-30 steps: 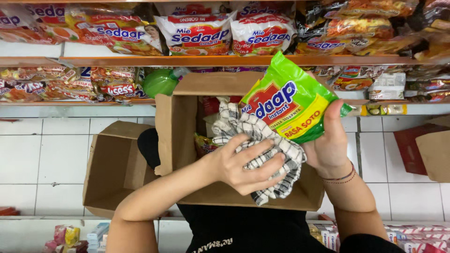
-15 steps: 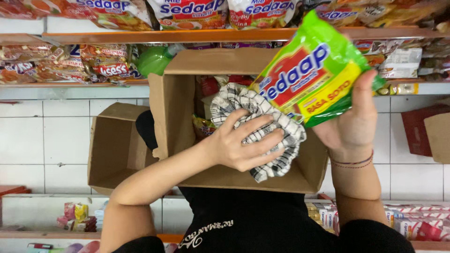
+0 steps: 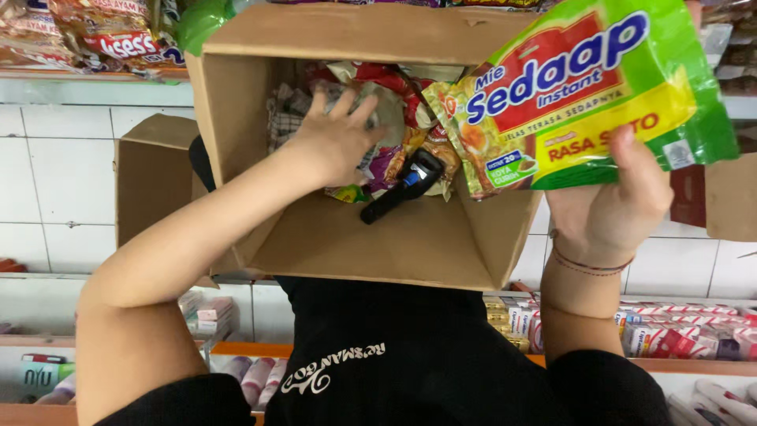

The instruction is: The person picks up instant noodle packets from a shelf and places them into a cardboard box. They wipe several packets with a cloth and scan them using a handheld barcode scanner before picking up the box.

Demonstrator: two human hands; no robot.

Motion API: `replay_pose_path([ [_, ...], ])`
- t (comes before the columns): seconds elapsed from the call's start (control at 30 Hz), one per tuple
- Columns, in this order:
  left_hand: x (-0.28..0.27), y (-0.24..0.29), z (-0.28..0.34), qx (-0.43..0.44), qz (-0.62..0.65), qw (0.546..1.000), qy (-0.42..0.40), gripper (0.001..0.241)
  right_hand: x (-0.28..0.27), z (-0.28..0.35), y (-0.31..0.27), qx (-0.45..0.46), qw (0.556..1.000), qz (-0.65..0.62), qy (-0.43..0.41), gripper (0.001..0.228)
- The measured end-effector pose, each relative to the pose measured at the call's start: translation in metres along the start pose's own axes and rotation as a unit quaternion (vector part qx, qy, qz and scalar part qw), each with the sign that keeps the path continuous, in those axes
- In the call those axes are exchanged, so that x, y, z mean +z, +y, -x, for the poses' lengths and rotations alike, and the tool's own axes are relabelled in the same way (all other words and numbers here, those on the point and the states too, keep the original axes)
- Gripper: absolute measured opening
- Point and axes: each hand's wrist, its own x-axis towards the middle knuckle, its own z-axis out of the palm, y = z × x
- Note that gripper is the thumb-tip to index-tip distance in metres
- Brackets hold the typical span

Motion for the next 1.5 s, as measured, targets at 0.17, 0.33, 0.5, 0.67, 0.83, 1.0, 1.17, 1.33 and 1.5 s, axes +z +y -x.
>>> replay_pose_path([
  [0.17, -0.057, 0.028, -0.014, -0.236, 0.657, 0.692, -0.183, 0.082, 0.036, 0.019, 0.005, -0.067, 0.975, 0.212, -0.032, 0.082],
  [0.33, -0.061, 0.042, -0.009, -0.116, 0.938, 0.307, -0.114, 0.106, 0.056, 0.018, 0.001, -0.165, 0.878, 0.34, -0.295, 0.094],
  [0.5, -0.045, 0.033, -0.001, -0.109, 0.986, -0.036, -0.125, 0.115, 0.057, 0.017, -0.003, -0.181, 0.91, 0.325, -0.181, 0.096],
  [0.67, -0.059, 0.041, -0.001, -0.098, 0.979, 0.078, -0.164, 0.107, 0.04, -0.008, -0.008, 0.051, 0.963, 0.213, -0.154, 0.102],
  [0.83, -0.096, 0.017, -0.01, -0.051, 0.918, 0.387, -0.073, 0.091, 0.018, -0.013, 0.0, 0.075, 0.982, 0.151, -0.082, 0.073],
  [1.0, -0.113, 0.009, -0.013, -0.108, 0.692, 0.708, 0.097, 0.041, 0.0, -0.009, 0.004, -0.015, 0.991, 0.131, -0.008, 0.066],
  [1.17, -0.112, 0.02, -0.029, -0.124, 0.583, 0.771, 0.224, 0.019, -0.011, -0.009, 0.002, -0.005, 0.993, 0.109, -0.034, 0.068],
  [1.33, -0.089, 0.012, -0.042, -0.167, 0.693, 0.688, 0.136, 0.033, -0.034, 0.0, -0.002, -0.056, 0.988, 0.145, 0.017, 0.065],
  [1.5, -0.018, 0.034, -0.037, -0.181, 0.559, 0.799, -0.13, 0.033, -0.06, 0.008, -0.006, -0.102, 0.985, 0.127, 0.051, 0.069],
])
